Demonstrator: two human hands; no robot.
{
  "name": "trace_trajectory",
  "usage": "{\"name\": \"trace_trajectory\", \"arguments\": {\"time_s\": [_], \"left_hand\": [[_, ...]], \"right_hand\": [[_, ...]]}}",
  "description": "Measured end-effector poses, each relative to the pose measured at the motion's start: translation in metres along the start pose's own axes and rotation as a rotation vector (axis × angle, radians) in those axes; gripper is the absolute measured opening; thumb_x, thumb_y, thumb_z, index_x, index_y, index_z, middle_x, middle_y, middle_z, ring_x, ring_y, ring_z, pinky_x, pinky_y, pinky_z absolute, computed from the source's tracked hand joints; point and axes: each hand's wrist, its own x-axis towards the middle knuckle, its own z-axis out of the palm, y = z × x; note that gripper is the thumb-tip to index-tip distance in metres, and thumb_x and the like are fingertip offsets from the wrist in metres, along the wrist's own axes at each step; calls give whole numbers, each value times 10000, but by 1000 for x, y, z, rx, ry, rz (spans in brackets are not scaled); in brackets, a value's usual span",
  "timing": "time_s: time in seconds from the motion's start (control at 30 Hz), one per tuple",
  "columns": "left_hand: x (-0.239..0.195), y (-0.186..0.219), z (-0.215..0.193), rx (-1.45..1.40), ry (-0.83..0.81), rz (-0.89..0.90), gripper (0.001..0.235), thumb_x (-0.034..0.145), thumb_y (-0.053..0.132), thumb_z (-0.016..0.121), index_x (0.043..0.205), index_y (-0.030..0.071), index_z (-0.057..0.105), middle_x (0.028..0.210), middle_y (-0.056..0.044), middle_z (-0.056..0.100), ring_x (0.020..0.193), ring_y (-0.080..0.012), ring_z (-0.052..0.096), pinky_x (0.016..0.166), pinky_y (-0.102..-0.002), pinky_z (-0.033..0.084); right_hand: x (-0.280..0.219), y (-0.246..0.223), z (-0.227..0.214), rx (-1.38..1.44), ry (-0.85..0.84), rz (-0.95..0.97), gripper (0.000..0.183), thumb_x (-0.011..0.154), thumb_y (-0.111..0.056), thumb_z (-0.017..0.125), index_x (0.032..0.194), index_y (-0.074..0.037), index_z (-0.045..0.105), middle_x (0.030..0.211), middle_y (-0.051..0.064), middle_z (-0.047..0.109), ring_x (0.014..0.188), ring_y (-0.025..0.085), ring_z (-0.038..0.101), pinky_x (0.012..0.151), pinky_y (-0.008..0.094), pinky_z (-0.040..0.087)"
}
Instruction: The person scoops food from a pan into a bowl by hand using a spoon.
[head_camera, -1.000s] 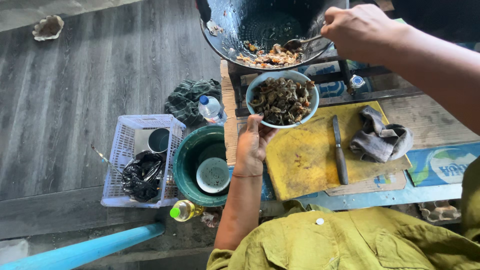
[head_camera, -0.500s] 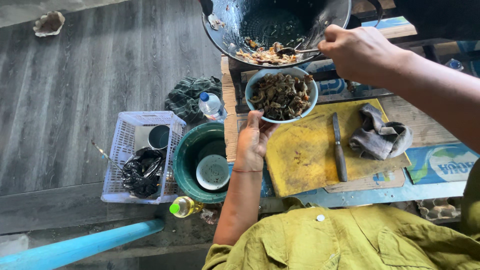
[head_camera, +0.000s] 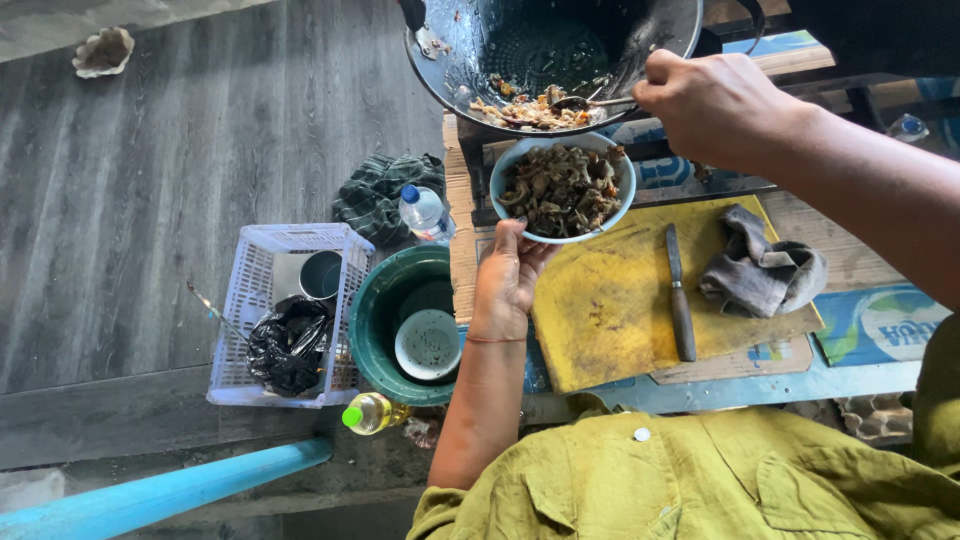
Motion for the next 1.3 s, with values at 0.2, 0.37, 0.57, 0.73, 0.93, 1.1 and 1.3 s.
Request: {"name": "trace_trajectory", "arguments": {"time_s": [0.2, 0.37, 0.57, 0.73, 0.93, 1.1, 1.3], "left_hand": [[4, -1, -3, 24, -14, 13, 329, 963, 257, 676, 1101, -38, 632, 986, -167, 723, 953, -298, 717, 992, -551, 598], [7, 0, 1, 5, 45, -39, 287, 914, 232, 690, 1040, -26, 678, 944, -161, 749, 899, -310, 740, 948, -521, 609], [5, 6, 11, 20, -7, -47, 295, 907, 243, 693, 1081, 5, 694, 995, -151, 752, 942, -311, 728, 955, -522, 602], [5, 2, 7, 10, 20, -57, 339, 908, 258, 685, 1109, -15, 664, 1037, -172, 738, 981, -336, 725, 962, -525, 612], [3, 4, 9, 1, 40, -38, 355, 910, 218, 665, 1159, -32, 622, 1062, -190, 716, 1004, -350, 708, 971, -546, 603], [-5, 6, 18, -4, 35, -33, 340, 889, 184, 632, 1171, -7, 617, 1105, -171, 722, 1046, -336, 706, 972, -536, 607], [-6, 8, 8, 4, 44, -30, 341, 916, 163, 624, 1195, -34, 617, 1123, -178, 723, 1057, -335, 711, 990, -534, 608]], "right_hand": [[-4, 0, -2, 29, 24, 10, 449, 821, 68, 583, 1245, -35, 687, 1206, 154, 639, 769, 321, 726, 635, 429, 585], [-9, -2, -16, 131, -12, 63, 443, 854, 79, 536, 1239, -57, 709, 1158, 160, 649, 688, 298, 711, 559, 418, 579], [-31, -8, -30, 190, 42, 73, 373, 908, 48, 543, 1233, -51, 698, 1136, 132, 661, 651, 257, 708, 529, 374, 592], [-70, -29, -5, 186, 320, -13, 416, 821, 63, 620, 1223, -19, 687, 1116, 129, 655, 758, 272, 694, 614, 371, 586], [-100, -49, 33, 123, 419, -88, 546, 832, 65, 626, 1375, 24, 582, 1102, 145, 627, 860, 257, 683, 616, 332, 601], [-107, -44, 33, 156, 514, -138, 515, 894, 20, 629, 1405, 23, 561, 1046, 122, 610, 847, 257, 650, 596, 355, 578], [-58, -19, 11, -109, 328, 116, 436, 895, 12, 587, 1322, -66, 622, 1166, 116, 623, 851, 222, 691, 602, 345, 582]]}}
